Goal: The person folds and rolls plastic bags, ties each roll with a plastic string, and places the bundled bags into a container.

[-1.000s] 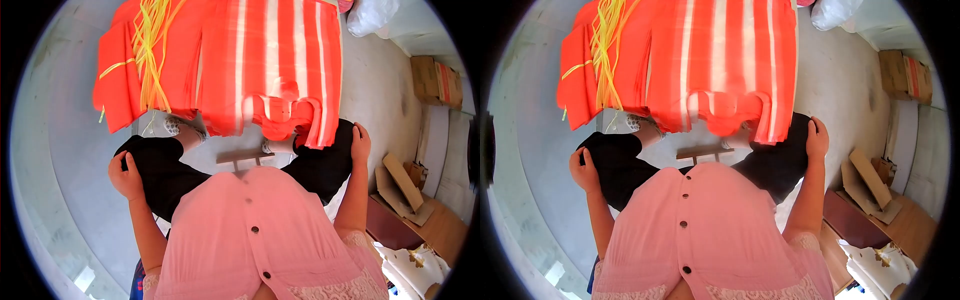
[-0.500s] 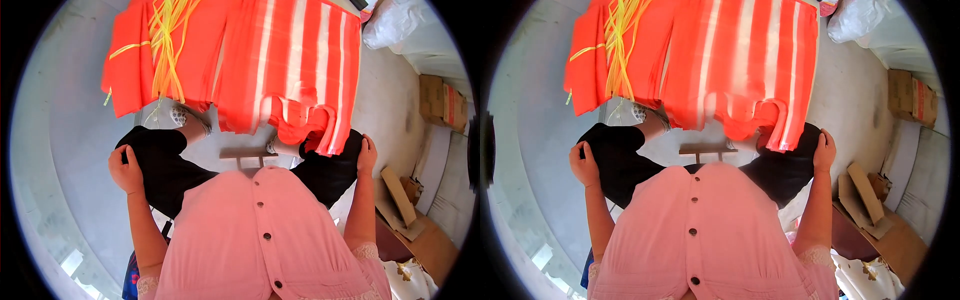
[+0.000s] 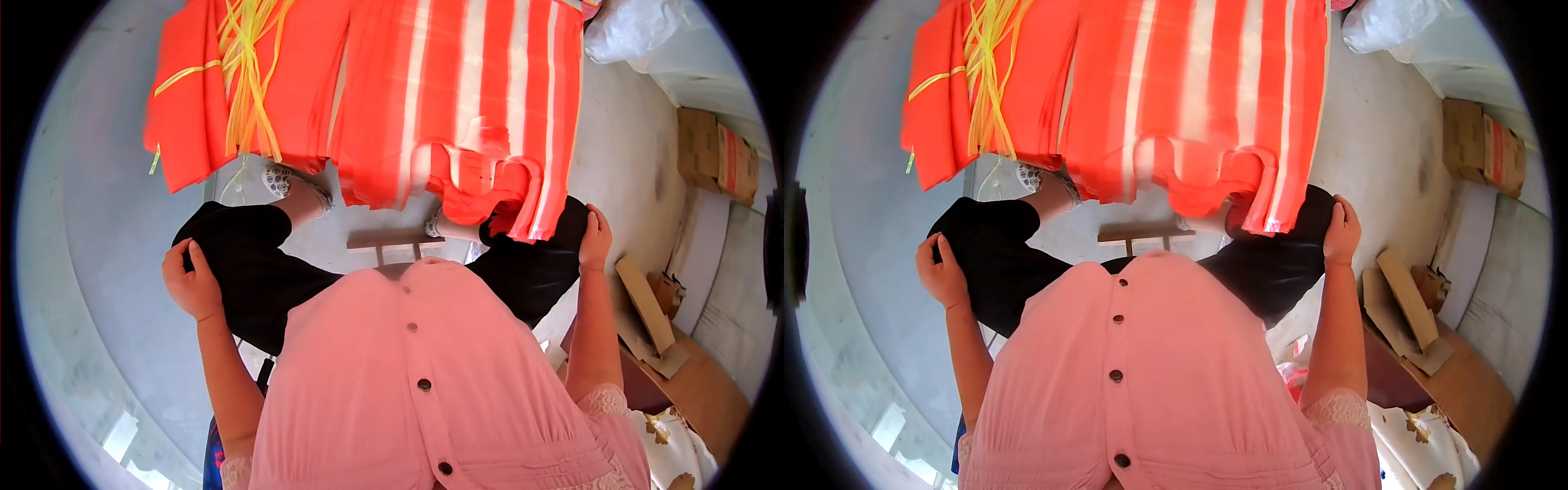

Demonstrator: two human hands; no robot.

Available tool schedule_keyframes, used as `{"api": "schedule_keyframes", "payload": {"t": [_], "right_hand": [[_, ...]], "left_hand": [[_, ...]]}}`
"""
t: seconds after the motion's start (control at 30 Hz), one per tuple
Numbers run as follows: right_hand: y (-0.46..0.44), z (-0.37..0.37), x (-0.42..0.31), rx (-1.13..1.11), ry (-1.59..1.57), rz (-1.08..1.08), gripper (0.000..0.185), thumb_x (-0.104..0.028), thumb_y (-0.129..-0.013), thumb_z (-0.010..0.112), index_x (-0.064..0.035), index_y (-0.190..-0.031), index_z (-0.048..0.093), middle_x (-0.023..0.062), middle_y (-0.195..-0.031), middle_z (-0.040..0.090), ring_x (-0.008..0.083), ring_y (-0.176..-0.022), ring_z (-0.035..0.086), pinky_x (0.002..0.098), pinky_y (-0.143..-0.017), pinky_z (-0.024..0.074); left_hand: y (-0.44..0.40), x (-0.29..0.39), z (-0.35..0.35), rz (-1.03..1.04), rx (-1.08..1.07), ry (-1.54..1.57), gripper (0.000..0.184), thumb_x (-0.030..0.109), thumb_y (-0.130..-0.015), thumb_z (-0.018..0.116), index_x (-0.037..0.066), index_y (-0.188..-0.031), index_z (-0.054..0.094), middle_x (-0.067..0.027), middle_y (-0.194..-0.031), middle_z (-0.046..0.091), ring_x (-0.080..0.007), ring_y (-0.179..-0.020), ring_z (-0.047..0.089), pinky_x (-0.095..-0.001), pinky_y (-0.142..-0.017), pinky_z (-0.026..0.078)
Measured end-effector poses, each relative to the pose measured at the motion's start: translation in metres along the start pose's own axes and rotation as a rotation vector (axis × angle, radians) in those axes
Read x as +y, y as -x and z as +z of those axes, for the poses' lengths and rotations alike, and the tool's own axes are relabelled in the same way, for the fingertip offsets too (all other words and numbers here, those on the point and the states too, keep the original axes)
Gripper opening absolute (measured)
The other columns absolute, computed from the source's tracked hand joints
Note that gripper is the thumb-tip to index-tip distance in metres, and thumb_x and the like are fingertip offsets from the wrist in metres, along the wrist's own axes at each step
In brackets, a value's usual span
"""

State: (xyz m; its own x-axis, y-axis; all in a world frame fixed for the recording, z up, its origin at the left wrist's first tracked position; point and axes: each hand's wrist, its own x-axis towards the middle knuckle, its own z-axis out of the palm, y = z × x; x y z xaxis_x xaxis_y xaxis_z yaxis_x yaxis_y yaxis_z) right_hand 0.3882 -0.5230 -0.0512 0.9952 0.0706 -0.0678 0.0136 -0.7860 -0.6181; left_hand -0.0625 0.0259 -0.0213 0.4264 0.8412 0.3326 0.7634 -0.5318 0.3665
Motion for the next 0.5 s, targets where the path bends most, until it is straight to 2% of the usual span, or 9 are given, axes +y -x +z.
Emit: {"api": "schedule_keyframes", "payload": {"t": [0.27, 0.5], "right_hand": [[-0.004, 0.001, 0.004, -0.004, -0.035, -0.009, 0.036, -0.023, -0.102, 0.054, 0.0003, -0.123, 0.071, 0.0141, -0.123, 0.073, 0.0253, -0.117, 0.066, 0.0334, -0.105, 0.0470], [-0.007, -0.001, 0.003, -0.001, -0.021, -0.002, 0.034, -0.022, -0.102, 0.055, 0.0013, -0.119, 0.073, 0.0143, -0.120, 0.074, 0.0242, -0.115, 0.067, 0.0326, -0.103, 0.0480]], "left_hand": [[-0.001, 0.004, 0.000, -0.015, -0.007, -0.008, 0.014, 0.017, -0.097, 0.067, 0.005, -0.102, 0.072, -0.0074, -0.100, 0.070, -0.0268, -0.093, 0.064, -0.0373, -0.082, 0.051], [0.000, -0.002, 0.002, -0.038, -0.021, -0.030, 0.017, 0.022, -0.099, 0.066, 0.006, -0.104, 0.073, -0.0077, -0.103, 0.072, -0.0270, -0.096, 0.066, -0.0374, -0.086, 0.053]]}}
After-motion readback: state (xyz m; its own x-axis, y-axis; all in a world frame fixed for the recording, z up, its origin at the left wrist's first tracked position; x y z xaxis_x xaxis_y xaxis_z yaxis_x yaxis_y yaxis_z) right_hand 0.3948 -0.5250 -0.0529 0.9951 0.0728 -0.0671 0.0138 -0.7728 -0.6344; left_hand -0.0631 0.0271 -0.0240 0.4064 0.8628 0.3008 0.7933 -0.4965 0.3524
